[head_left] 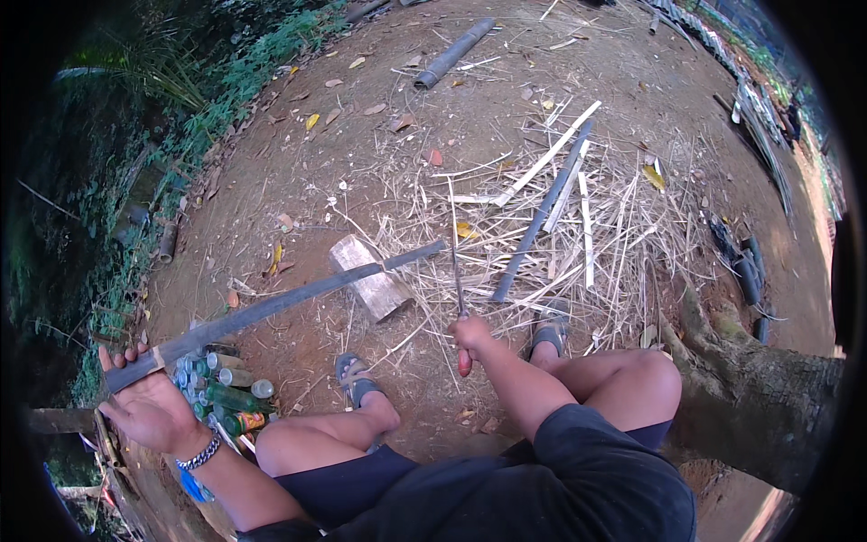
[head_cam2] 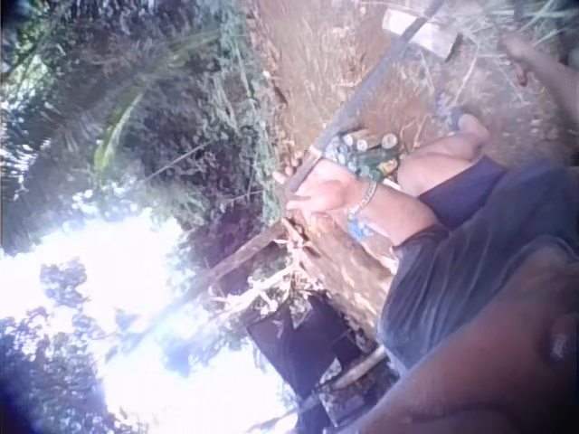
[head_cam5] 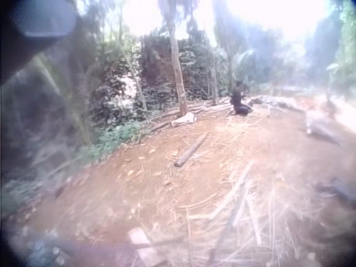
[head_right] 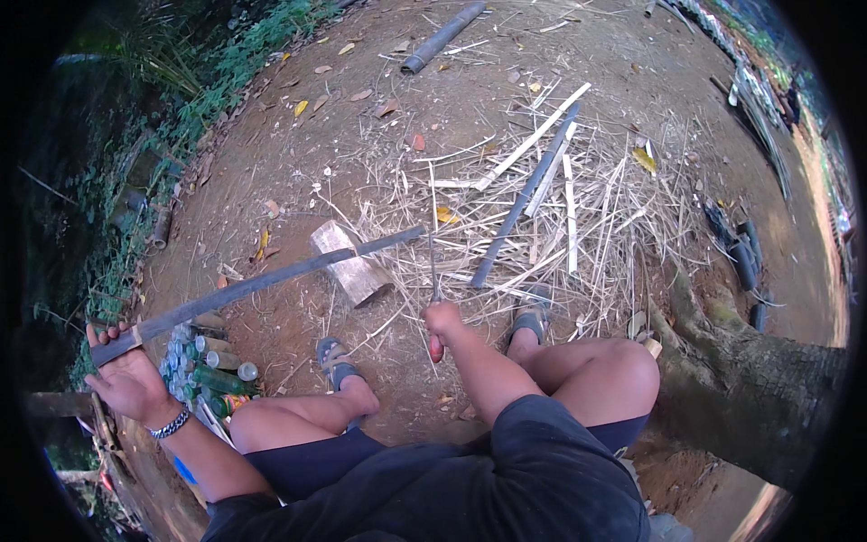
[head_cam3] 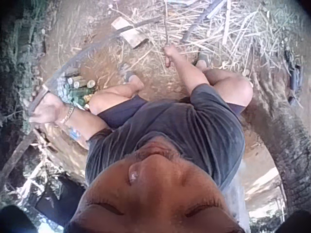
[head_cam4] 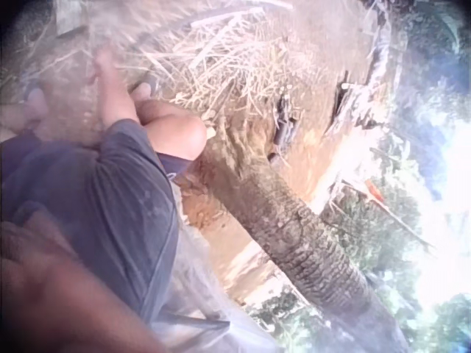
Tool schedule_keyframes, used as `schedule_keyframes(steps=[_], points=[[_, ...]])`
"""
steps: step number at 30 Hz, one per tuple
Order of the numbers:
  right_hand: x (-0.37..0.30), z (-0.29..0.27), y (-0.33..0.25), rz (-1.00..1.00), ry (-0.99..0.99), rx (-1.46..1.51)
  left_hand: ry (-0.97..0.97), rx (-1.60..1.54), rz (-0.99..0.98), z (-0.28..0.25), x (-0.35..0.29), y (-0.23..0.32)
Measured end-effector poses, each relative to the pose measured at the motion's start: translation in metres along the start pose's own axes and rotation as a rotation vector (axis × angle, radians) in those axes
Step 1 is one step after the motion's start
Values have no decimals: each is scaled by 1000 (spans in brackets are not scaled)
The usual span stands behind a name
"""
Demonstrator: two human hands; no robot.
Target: The person shaves a long bamboo strip with a machete while holding it against a wooden block, working in an outdoor manufacturing area.
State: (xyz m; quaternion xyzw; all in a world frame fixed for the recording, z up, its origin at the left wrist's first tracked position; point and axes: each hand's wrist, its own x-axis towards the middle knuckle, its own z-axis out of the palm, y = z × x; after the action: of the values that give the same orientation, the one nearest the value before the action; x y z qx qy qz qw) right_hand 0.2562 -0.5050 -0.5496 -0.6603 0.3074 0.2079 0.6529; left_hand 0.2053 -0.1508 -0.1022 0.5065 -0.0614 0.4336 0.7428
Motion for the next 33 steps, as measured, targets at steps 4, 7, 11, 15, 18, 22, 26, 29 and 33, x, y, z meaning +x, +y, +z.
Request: schedule_keyframes(steps=[4, 7, 11, 15, 18, 22, 26, 29, 33], points=[[-28, 0, -21, -95, 45, -258, -194, -27, -115, -6, -15, 24], [-44, 14, -43, -176, -5, -240, -217, -4, -89, 16, -32, 48], [-92, -15, -68, -235, -34, -319, -495, -59, -93, -36, -26, 21], [-113, -18, -68, -232, 34, -153, -534, -61, 40, -2, -46, 21], [-134, -12, -71, -214, 19, -44, -654, -255, -19, -7, -41, 19], [-144, -16, -67, -270, 42, -160, -376, -175, 39, 4, -64, 21], [-152, -20, -85, -405, 37, -287, -344, -211, 130, 6, -64, 23], [-164, -25, -117, -474, -18, -295, -247, -200, 190, 15, -68, 39], [-207, -55, -165, -553, -68, -284, -337, -210, 171, 24, -75, 34]])
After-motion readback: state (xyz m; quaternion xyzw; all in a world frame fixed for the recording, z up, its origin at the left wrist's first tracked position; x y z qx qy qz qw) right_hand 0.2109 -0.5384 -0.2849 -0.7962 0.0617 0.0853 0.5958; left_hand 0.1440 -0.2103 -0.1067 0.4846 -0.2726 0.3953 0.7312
